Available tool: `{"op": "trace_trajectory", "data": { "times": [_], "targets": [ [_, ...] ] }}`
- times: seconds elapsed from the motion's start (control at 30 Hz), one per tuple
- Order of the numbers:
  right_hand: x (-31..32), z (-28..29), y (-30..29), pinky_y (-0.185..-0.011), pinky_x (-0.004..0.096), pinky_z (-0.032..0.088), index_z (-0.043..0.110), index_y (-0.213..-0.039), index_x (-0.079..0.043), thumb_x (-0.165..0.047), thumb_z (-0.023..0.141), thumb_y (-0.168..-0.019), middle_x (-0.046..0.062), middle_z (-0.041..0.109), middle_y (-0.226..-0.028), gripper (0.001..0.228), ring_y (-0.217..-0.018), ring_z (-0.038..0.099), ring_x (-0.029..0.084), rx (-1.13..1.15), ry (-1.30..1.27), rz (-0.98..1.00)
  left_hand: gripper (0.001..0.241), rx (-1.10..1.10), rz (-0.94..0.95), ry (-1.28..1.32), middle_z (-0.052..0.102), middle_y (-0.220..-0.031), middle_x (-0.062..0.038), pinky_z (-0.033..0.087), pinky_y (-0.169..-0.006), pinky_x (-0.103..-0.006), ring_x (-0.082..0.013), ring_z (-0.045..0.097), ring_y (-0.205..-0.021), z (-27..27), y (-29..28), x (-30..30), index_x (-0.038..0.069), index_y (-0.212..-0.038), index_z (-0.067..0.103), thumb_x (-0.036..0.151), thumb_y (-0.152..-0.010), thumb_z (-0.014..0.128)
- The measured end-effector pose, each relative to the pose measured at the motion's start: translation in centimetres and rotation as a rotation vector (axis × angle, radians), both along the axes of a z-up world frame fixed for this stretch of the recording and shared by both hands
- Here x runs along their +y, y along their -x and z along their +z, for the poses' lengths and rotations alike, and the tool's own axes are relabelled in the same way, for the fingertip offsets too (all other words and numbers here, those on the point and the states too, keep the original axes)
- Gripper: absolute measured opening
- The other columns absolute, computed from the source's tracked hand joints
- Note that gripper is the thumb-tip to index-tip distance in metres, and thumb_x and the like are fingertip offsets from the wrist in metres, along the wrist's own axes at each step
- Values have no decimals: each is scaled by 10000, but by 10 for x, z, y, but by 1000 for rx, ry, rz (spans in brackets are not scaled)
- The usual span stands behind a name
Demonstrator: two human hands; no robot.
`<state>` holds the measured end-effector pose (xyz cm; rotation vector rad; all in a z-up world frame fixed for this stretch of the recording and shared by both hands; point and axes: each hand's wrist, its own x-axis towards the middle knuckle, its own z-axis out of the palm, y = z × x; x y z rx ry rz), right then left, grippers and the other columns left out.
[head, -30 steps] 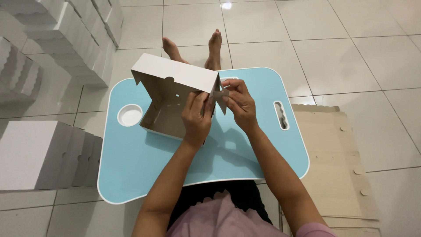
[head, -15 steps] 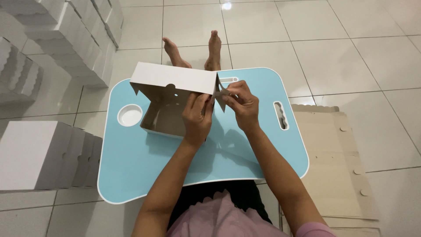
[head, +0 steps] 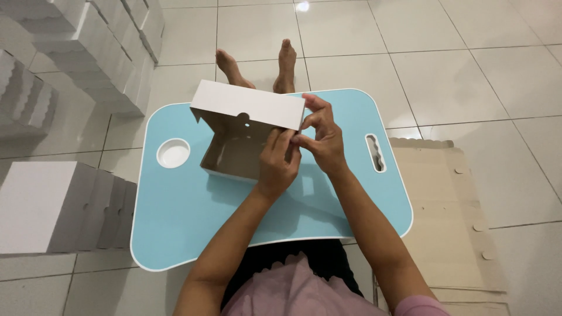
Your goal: A person sits on the floor and folds a flat cardboard template into a completed box using a lap desk as a workspace.
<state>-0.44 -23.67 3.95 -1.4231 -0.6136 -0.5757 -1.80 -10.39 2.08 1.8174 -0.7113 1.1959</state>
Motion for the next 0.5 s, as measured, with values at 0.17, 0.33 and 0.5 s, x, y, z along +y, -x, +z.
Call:
{"op": "trace_trajectory", "data": {
  "times": [0.17,0.33,0.5],
  "targets": [
    [-9,-5,-7,-1018,423,467,568,-876,-47,-17,828,-853,159,537,-1398,263,-1327,548,302,30,-24,37,290,-164,102,-94,636,-971,-99,549,-806,-392,-268,658,-879,22,-3,20,37,-1119,737,-27,-840,687],
    [-19,-3,-11,-1024,386,467,565,-877,-57,-48,816,-870,179,532,-1418,252,-1337,546,323,14,-96,48,174,-396,481,-73,611,-959,-88,500,-817,-418,-241,601,-838,7,-27,75,76,-1018,760,120,-853,725],
    [-26,3,-10,-1002,392,502,566,-852,-93,-64,782,-882,141,585,-1383,220,-1301,585,282,66,-135,-48,748,-13,135,119,346,-1551,-173,290,-1194,-487,-344,335,-1450,15,-30,99,50,-1437,413,190,-838,838]
  ]
}}
